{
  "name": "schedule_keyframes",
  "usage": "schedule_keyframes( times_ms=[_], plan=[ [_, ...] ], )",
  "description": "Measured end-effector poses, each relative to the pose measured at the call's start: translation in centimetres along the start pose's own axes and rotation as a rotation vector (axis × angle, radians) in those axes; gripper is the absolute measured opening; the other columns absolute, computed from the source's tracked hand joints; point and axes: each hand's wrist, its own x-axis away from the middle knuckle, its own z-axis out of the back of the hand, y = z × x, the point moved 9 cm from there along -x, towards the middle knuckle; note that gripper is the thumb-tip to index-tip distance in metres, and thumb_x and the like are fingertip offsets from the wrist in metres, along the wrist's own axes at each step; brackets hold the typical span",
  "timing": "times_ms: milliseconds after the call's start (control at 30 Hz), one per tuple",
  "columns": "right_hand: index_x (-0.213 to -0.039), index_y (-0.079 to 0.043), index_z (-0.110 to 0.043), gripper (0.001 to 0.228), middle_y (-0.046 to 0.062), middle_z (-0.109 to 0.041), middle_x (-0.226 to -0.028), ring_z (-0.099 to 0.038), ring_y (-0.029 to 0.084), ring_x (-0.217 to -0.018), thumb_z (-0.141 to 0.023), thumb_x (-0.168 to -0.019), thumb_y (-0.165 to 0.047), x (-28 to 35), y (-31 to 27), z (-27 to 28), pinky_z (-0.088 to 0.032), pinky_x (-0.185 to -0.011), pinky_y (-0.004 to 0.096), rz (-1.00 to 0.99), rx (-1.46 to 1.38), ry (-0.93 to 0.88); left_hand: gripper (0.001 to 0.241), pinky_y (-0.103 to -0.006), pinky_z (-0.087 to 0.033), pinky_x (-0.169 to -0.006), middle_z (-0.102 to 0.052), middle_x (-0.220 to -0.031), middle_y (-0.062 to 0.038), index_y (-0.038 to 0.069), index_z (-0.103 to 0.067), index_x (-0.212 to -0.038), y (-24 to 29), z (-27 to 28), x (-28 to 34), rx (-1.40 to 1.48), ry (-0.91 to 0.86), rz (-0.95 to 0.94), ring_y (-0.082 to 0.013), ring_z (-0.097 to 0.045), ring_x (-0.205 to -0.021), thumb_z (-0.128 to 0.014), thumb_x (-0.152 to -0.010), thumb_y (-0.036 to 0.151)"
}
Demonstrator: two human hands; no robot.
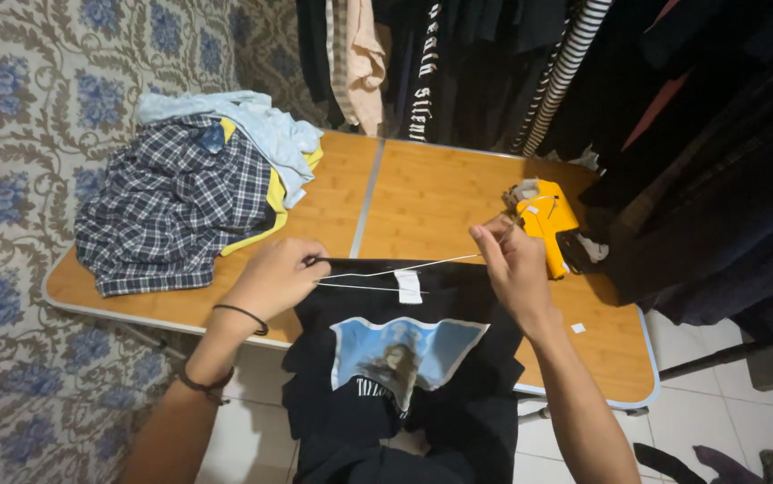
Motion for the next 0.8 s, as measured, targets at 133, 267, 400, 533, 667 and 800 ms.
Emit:
schedule_keyframes(
  times_ms=[133, 267, 400, 533, 667, 800],
  plan=[
    [-0.088, 0.0, -0.066, 0.02, -0.003, -0.046, -0.063, -0.038, 0.004, -0.059, -0.066, -0.103, -0.013, 0.2, 0.8, 0.8, -0.032, -0.052, 0.025, -0.068, 0.066, 0.03, 0.026, -0.0406, -0.049, -0.064, -0.07, -0.074, -0.019, 0.002, -0.075, -0.093, -1.1, -1.9, 0.1, 0.085, -0.224, 0.042, -0.0317, -0.069, -0.069, -0.068, -0.082, 0.025],
    [-0.089, 0.0, -0.065, 0.02, -0.005, -0.048, -0.067, -0.039, 0.003, -0.061, -0.065, -0.104, -0.013, 0.5, 2.6, 1.1, -0.032, -0.053, 0.025, -0.08, -0.063, 0.033, 0.026, -0.0379, -0.051, -0.065, -0.071, -0.076, -0.017, 0.0, -0.073, -0.093, -0.6, -2.0, 0.3, 0.163, -0.19, -0.038, -0.029, -0.07, -0.069, -0.068, -0.079, 0.022],
    [-0.09, 0.001, -0.065, 0.02, -0.004, -0.047, -0.066, -0.039, 0.003, -0.061, -0.066, -0.103, -0.013, 0.8, 2.2, 1.1, -0.032, -0.052, 0.025, -0.045, -0.018, 0.03, 0.027, -0.0376, -0.052, -0.067, -0.072, -0.078, -0.016, 0.0, -0.069, -0.097, -0.1, -1.8, 0.6, 0.245, -0.196, -0.017, -0.0288, -0.07, -0.073, -0.068, -0.078, 0.02],
    [-0.091, 0.001, -0.068, 0.018, 0.001, -0.05, -0.06, -0.043, 0.007, -0.056, -0.067, -0.101, -0.014, 0.9, 0.8, 1.0, -0.035, -0.05, 0.028, -0.023, 0.113, 0.019, 0.028, -0.0394, -0.052, -0.07, -0.072, -0.082, -0.017, 0.001, -0.068, -0.098, -0.3, -1.8, 0.3, 0.192, -0.178, -0.009, -0.0302, -0.07, -0.079, -0.069, -0.077, 0.02],
    [-0.09, 0.0, -0.069, 0.02, 0.009, -0.054, -0.057, -0.047, 0.015, -0.049, -0.069, -0.099, -0.018, 1.5, -0.3, -0.3, -0.039, -0.049, 0.031, -0.035, 0.23, -0.065, 0.029, -0.0409, -0.052, -0.073, -0.071, -0.085, -0.017, 0.002, -0.067, -0.1, -0.2, -1.9, 0.4, 0.169, -0.114, -0.024, -0.0323, -0.07, -0.083, -0.068, -0.078, 0.02],
    [-0.093, -0.001, -0.07, 0.025, 0.016, -0.058, -0.058, -0.053, 0.023, -0.048, -0.068, -0.097, -0.025, 1.1, -2.0, -2.0, -0.042, -0.05, 0.035, -0.096, 0.321, -0.265, 0.035, -0.043, -0.053, -0.079, -0.071, -0.094, -0.019, 0.001, -0.066, -0.101, 4.0, -0.8, 0.7, 0.197, -0.051, -0.145, -0.0353, -0.069, -0.091, -0.071, -0.081, 0.029]
  ],
)
